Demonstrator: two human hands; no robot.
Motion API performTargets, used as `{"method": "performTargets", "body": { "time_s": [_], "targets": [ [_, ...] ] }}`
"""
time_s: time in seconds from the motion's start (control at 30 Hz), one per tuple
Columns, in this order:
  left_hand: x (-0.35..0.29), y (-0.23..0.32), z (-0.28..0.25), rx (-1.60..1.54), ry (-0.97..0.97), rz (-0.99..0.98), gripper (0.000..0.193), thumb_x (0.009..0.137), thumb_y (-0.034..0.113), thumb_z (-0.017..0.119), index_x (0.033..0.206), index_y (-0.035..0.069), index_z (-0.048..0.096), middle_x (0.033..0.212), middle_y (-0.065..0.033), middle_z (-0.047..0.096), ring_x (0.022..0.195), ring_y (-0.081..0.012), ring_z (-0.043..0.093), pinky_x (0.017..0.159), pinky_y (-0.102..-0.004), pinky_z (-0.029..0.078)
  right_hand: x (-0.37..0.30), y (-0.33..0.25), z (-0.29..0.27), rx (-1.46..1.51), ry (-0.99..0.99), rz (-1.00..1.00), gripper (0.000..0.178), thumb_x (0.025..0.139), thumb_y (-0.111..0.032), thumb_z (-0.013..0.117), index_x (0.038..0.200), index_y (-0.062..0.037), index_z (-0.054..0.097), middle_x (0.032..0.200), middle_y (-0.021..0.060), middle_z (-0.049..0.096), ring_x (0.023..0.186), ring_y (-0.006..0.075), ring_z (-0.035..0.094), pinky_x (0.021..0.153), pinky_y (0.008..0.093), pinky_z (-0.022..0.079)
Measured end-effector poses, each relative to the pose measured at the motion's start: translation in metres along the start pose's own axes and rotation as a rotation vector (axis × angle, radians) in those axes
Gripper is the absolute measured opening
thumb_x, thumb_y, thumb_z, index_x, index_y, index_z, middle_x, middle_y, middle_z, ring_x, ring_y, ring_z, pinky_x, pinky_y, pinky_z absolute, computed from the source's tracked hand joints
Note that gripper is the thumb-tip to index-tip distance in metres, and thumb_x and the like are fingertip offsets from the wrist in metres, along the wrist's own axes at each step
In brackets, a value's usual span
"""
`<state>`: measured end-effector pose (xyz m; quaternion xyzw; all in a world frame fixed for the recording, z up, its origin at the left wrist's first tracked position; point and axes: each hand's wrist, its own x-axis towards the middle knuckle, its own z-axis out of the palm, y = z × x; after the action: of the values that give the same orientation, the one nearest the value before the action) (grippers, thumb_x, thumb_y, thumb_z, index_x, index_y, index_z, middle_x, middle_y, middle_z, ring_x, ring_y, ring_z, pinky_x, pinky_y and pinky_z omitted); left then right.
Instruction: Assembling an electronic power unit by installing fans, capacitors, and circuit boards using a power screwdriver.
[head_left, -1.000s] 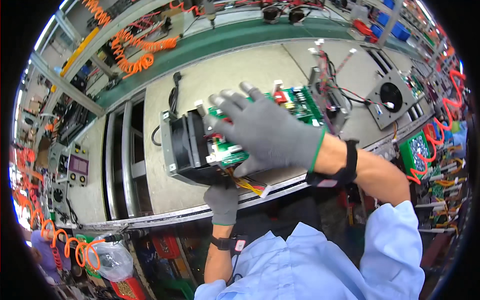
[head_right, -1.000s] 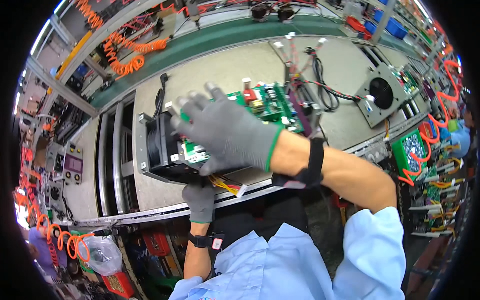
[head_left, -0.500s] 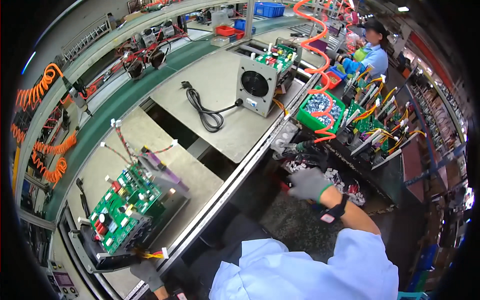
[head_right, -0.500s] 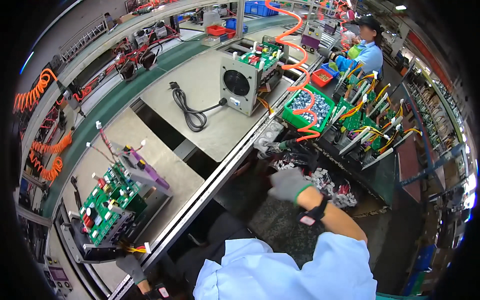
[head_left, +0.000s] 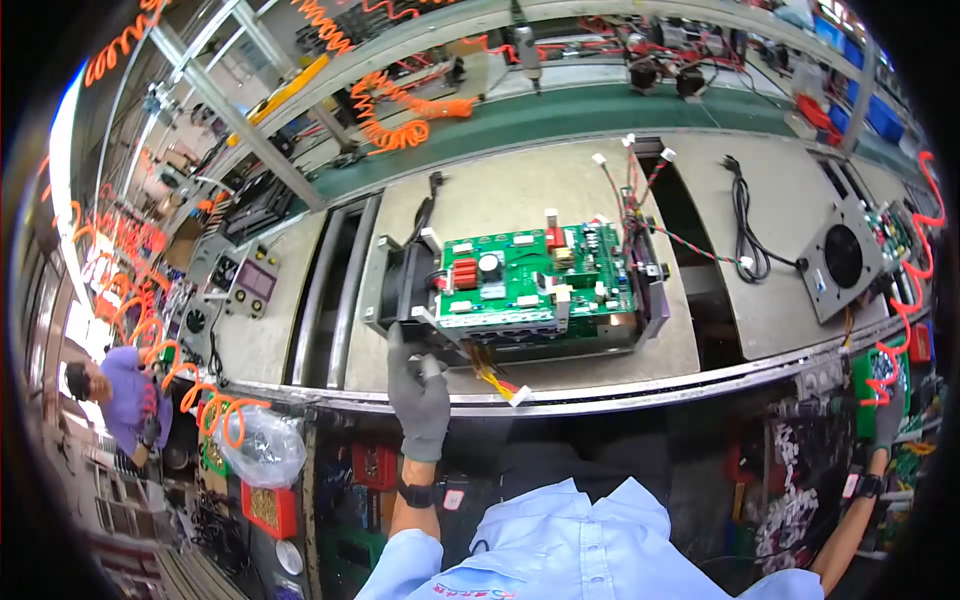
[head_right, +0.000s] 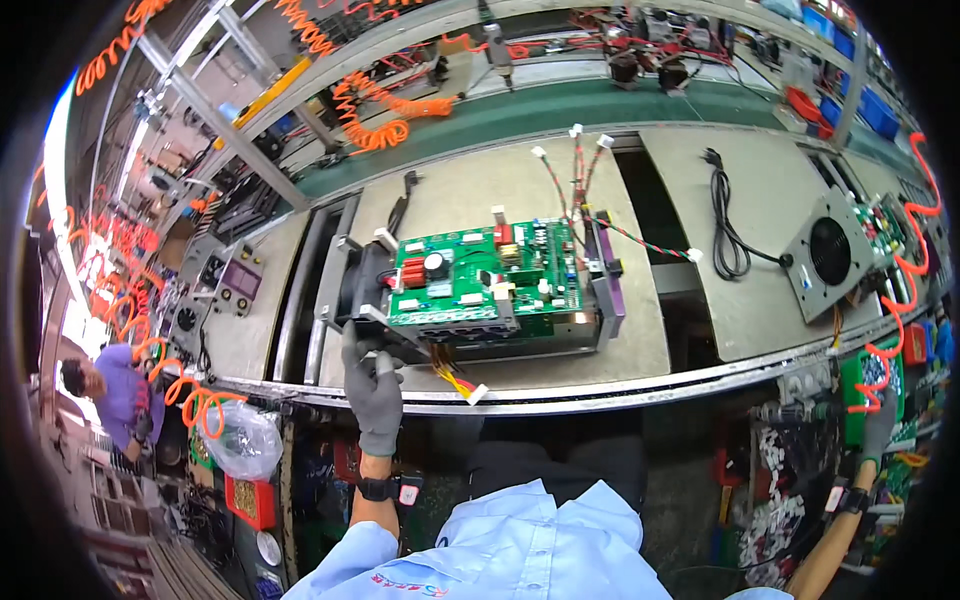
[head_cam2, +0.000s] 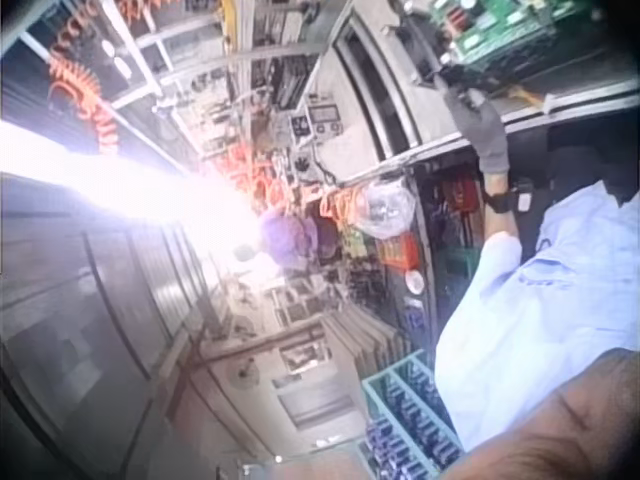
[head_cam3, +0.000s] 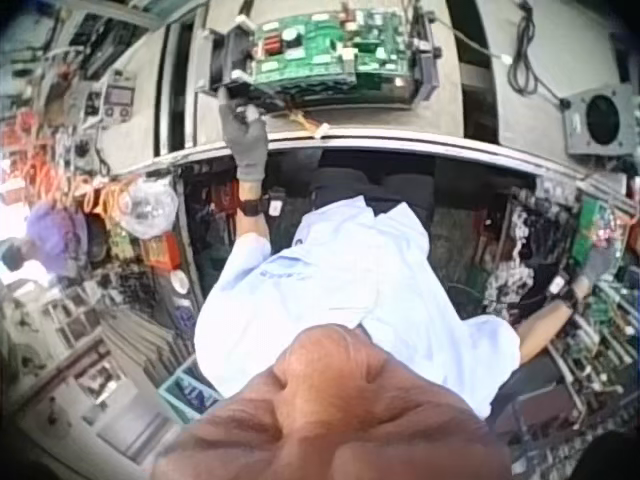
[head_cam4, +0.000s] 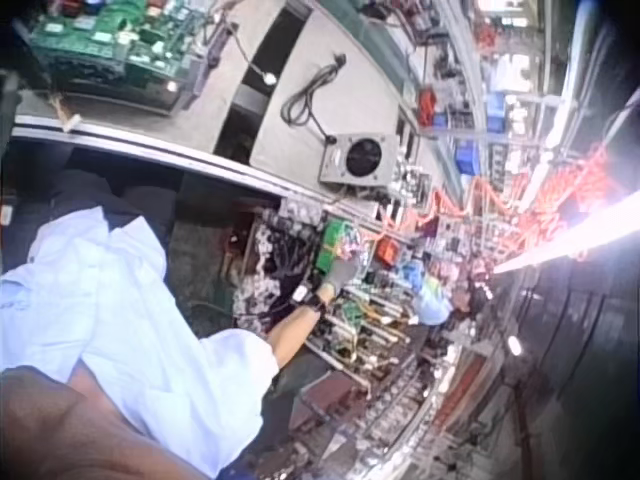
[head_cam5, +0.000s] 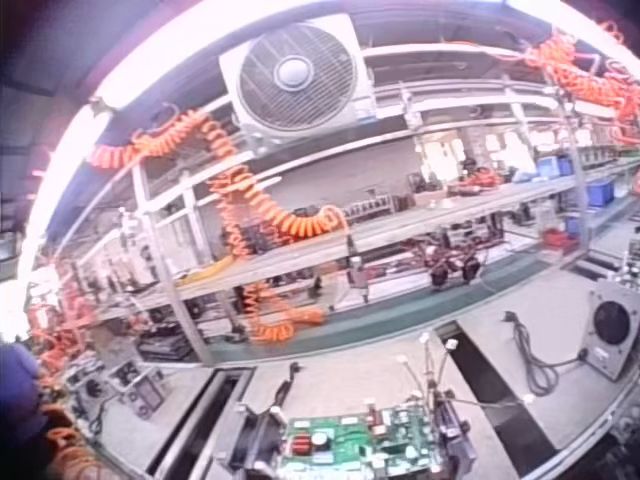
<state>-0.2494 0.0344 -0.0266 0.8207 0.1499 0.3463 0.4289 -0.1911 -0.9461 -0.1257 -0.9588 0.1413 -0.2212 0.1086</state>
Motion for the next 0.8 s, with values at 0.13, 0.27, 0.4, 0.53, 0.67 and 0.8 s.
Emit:
{"method": "performTargets", "body": {
  "time_s": [0.13,0.27,0.4,0.53,0.67,0.8],
  "targets": [
    [0.008,0.021,-0.013,-0.174,-0.066,-0.129,0.068,0.097,-0.004,0.053,0.161,0.008,0.034,0.108,-0.0078,0.060,0.079,-0.0104,0.064,0.062,-0.0250,0.052,0.020,0.052,0.030,0.040,0.039,-0.040,0.037,0.092,-0.004,0.055,0.127,0.0016,0.068,0.124,0.0232,0.070,0.118,0.0367,0.066,0.100,0.0440,0.052],
    [0.007,0.010,-0.017,-0.264,-0.091,-0.160,0.070,0.096,-0.005,0.053,0.162,0.010,0.031,0.111,-0.0069,0.058,0.076,-0.0093,0.060,0.060,-0.0234,0.050,0.003,0.055,0.014,-0.067,-0.110,0.097,0.033,0.093,-0.007,0.056,0.122,-0.0001,0.070,0.121,0.0244,0.070,0.114,0.0381,0.067,0.097,0.0457,0.053],
    [0.009,-0.018,-0.014,-0.189,-0.084,-0.117,0.064,0.093,-0.004,0.057,0.154,0.009,0.044,0.112,-0.0044,0.061,0.082,-0.0103,0.060,0.062,-0.0230,0.049,-0.046,0.022,-0.020,-0.342,-0.366,0.289,0.030,0.094,-0.011,0.058,0.118,-0.0018,0.073,0.117,0.0257,0.071,0.110,0.0395,0.068,0.093,0.0474,0.054],
    [0.006,-0.024,-0.008,-0.202,-0.072,-0.064,0.066,0.094,-0.002,0.058,0.157,0.008,0.043,0.118,-0.0048,0.064,0.091,-0.0109,0.061,0.064,-0.0223,0.048,-0.065,0.012,-0.024,-0.574,-0.602,0.387,0.025,0.096,-0.023,0.060,0.104,-0.0067,0.078,0.108,0.0289,0.072,0.099,0.0437,0.070,0.084,0.0525,0.055],
    [0.011,-0.012,-0.003,-0.192,-0.004,0.012,0.065,0.096,-0.004,0.053,0.159,0.005,0.040,0.104,-0.0024,0.058,0.074,-0.0068,0.053,0.056,-0.0199,0.045,-0.046,0.021,-0.010,-0.275,-0.413,0.554,0.042,0.105,-0.040,0.042,0.126,-0.0110,0.064,0.116,0.0213,0.066,0.098,0.0338,0.057,0.092,0.0447,0.050],
    [0.012,-0.012,-0.001,-0.312,0.034,-0.134,0.055,0.094,-0.001,0.057,0.149,0.001,0.047,0.106,-0.0062,0.061,0.069,-0.0081,0.053,0.055,-0.0223,0.044,-0.035,0.000,-0.016,-0.340,-0.359,0.513,0.040,0.105,-0.038,0.043,0.128,-0.0118,0.063,0.118,0.0210,0.065,0.099,0.0342,0.058,0.092,0.0454,0.051]
  ]
}}
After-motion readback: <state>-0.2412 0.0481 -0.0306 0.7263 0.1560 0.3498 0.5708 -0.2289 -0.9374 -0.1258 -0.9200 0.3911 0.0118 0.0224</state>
